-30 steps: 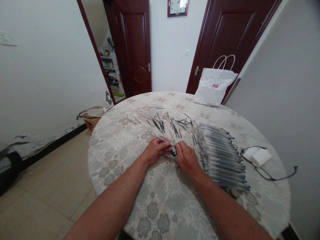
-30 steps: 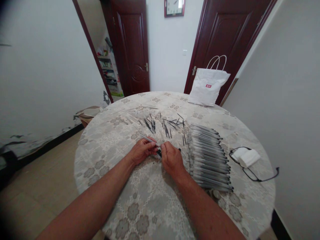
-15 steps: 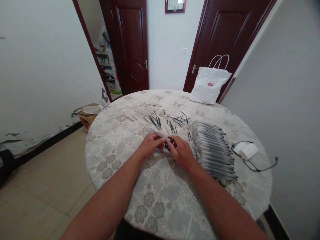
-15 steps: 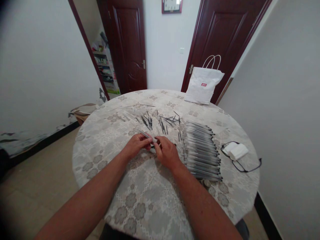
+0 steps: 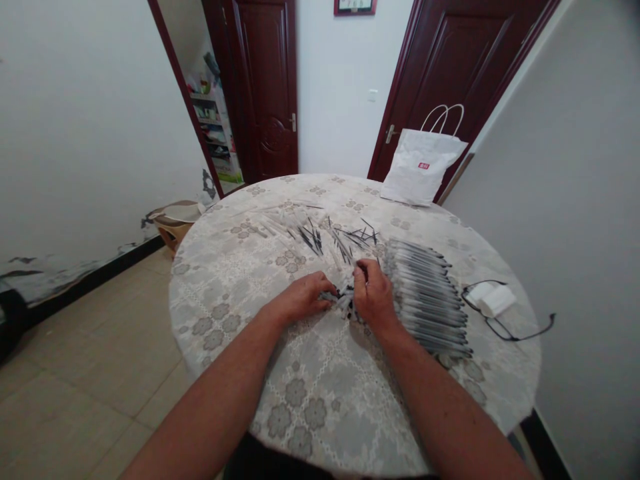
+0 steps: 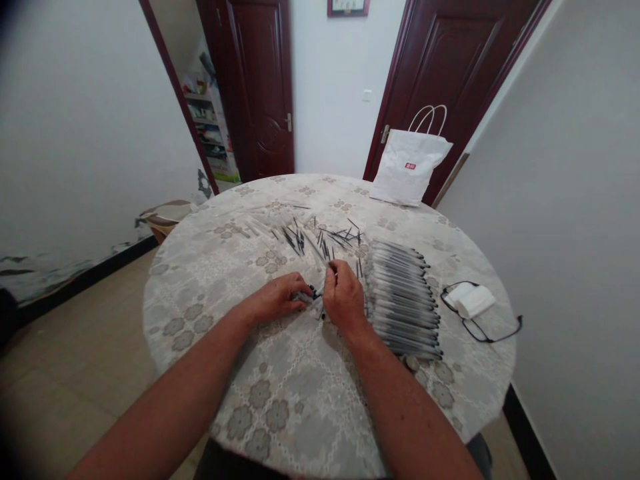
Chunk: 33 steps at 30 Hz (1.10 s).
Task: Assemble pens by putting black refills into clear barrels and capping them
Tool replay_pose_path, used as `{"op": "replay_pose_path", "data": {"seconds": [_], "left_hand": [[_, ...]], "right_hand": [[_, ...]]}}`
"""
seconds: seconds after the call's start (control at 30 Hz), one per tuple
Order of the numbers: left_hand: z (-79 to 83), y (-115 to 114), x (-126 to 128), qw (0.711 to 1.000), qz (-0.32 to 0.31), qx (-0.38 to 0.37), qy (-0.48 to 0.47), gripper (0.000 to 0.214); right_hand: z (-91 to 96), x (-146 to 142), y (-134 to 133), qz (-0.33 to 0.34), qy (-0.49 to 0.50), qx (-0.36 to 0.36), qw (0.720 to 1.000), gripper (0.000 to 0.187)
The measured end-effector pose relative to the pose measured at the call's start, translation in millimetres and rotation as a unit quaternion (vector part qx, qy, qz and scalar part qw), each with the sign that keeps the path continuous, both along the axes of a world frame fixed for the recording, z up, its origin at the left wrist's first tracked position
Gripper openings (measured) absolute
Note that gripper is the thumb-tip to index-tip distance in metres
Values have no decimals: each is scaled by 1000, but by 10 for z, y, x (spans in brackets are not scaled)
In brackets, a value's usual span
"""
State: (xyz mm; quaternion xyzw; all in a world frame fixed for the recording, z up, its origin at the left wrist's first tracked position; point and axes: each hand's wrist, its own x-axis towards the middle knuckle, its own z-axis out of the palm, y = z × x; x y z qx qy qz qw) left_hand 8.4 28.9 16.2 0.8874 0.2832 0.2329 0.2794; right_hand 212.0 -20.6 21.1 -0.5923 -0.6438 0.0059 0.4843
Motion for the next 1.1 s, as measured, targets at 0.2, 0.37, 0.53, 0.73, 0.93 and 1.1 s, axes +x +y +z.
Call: {"op": "replay_pose_path", "data": {"seconds": [0.2,0.37,0.53,0.73,0.93,1.1], "left_hand": [[-21,-55,92,1000,28,4,13,16],[29,-23,98,986,80,-90,-115,12],[64,123,39,844,180,-318,-392,31],[85,270,-137,686,204,-388,-581,38],[103,252,-116,690,190,-377,-588,39],[115,222,-74,710,191,-372,-566,39]], "right_hand": [[12,-24,-17,7,-11,-3,1000,26],[21,-34,-33,15,-1,-19,1000,27],[19,-62,-61,41,-4,-36,999,26],[12,-103,-95,73,-29,-43,996,21],[1,-114,-85,86,-49,-44,994,22],[-25,-111,-69,83,-63,-45,994,22]]}}
